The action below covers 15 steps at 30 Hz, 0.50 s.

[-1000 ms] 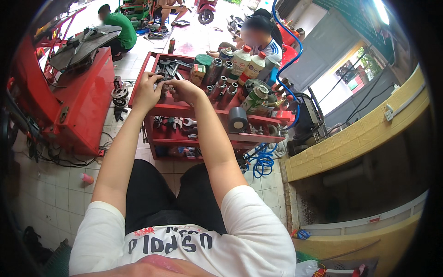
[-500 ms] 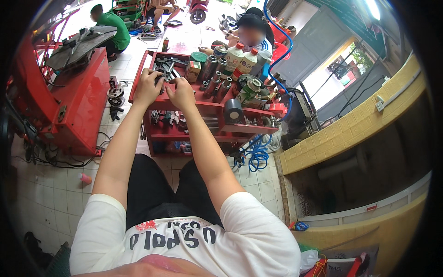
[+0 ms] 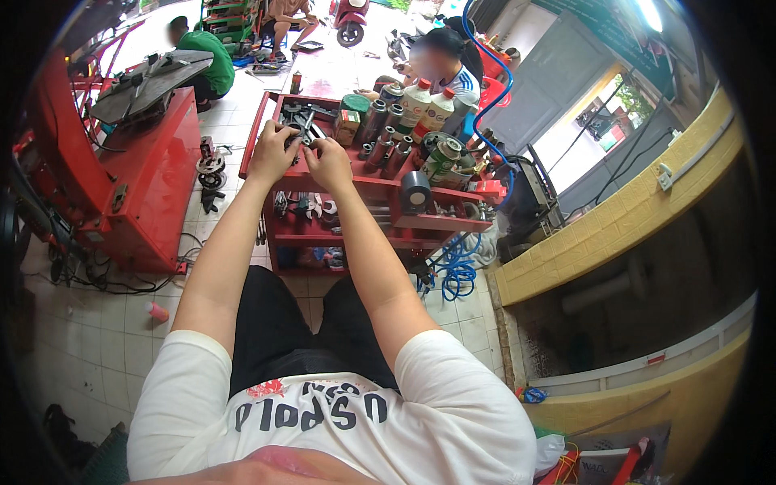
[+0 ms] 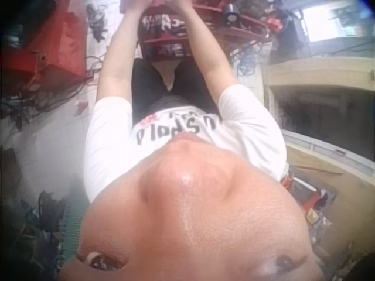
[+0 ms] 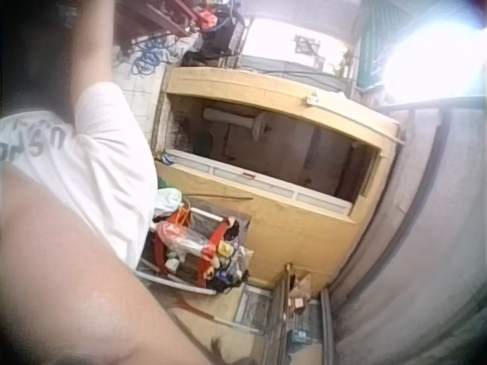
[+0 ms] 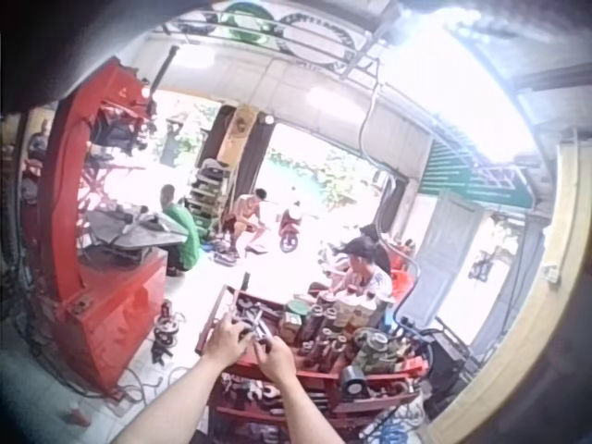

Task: The person sits in a workshop and repeatedly picks up small mechanical parts from a red tool cart, inspects them, and places them back. The person handles various small metal components, including gears and cylindrical pieces, without using any tools.

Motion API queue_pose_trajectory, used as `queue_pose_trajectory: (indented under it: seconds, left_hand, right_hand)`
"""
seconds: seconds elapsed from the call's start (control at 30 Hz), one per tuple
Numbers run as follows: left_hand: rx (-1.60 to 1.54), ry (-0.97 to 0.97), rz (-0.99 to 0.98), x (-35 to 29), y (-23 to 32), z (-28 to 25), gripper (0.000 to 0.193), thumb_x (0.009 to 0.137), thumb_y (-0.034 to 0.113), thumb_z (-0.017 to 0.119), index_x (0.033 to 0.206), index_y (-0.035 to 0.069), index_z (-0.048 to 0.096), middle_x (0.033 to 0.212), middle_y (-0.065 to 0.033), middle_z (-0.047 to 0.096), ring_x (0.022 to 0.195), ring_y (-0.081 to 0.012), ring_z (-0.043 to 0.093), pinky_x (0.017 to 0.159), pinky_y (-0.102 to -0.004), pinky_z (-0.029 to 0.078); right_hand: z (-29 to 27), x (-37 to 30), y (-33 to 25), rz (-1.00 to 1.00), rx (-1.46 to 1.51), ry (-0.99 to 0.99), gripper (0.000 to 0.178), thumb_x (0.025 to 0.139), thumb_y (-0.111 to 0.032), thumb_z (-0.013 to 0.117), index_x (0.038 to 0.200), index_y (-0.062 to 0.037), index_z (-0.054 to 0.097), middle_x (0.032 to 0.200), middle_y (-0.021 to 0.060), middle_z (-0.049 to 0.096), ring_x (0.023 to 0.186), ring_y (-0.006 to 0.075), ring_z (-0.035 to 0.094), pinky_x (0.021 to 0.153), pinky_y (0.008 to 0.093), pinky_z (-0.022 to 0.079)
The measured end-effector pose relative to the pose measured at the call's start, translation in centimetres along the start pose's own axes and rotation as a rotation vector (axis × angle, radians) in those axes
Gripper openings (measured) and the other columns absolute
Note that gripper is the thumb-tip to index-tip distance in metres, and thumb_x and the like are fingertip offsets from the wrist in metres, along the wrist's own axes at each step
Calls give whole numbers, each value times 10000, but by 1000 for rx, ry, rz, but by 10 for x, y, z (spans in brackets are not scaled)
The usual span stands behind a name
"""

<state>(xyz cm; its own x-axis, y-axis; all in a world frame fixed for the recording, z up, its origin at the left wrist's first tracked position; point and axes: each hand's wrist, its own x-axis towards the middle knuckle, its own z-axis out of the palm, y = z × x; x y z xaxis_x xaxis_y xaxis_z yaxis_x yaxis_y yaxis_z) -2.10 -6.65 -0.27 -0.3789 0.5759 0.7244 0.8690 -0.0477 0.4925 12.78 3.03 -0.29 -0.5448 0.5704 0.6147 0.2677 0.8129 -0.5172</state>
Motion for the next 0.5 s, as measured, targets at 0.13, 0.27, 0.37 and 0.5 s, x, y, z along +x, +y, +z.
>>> queue_pose_trajectory:
  seconds: [0.13,0.27,0.37,0.5]
  left_hand:
    - [-4,-15,6,-1,2,0,240,937,221,778,1132,80,768,1141,-166,617,1078,-365,668,943,-463,557]
    - [-9,33,29,-1,-4,3,205,930,237,791,1085,104,778,1115,-140,598,1043,-334,657,929,-456,551]
    - [-14,30,32,-1,-1,3,197,928,236,793,1076,105,784,1112,-141,599,1032,-332,660,914,-454,554]
    - [-6,42,51,-1,-3,3,189,927,234,794,1069,110,791,1106,-139,605,1001,-328,668,885,-451,560]
  right_hand:
    - [2,0,5,6,1,-18,267,925,-304,763,967,-40,765,907,161,691,831,362,697,773,465,552]
    - [4,1,4,-6,18,35,297,920,-331,761,974,-39,760,944,163,695,867,360,705,791,467,554]
    - [1,0,4,-13,63,33,318,929,-346,748,991,-34,753,972,165,695,892,365,705,800,476,551]
    - [-1,0,4,6,13,-45,331,946,-344,734,1014,-20,743,987,170,694,907,378,702,811,489,549]
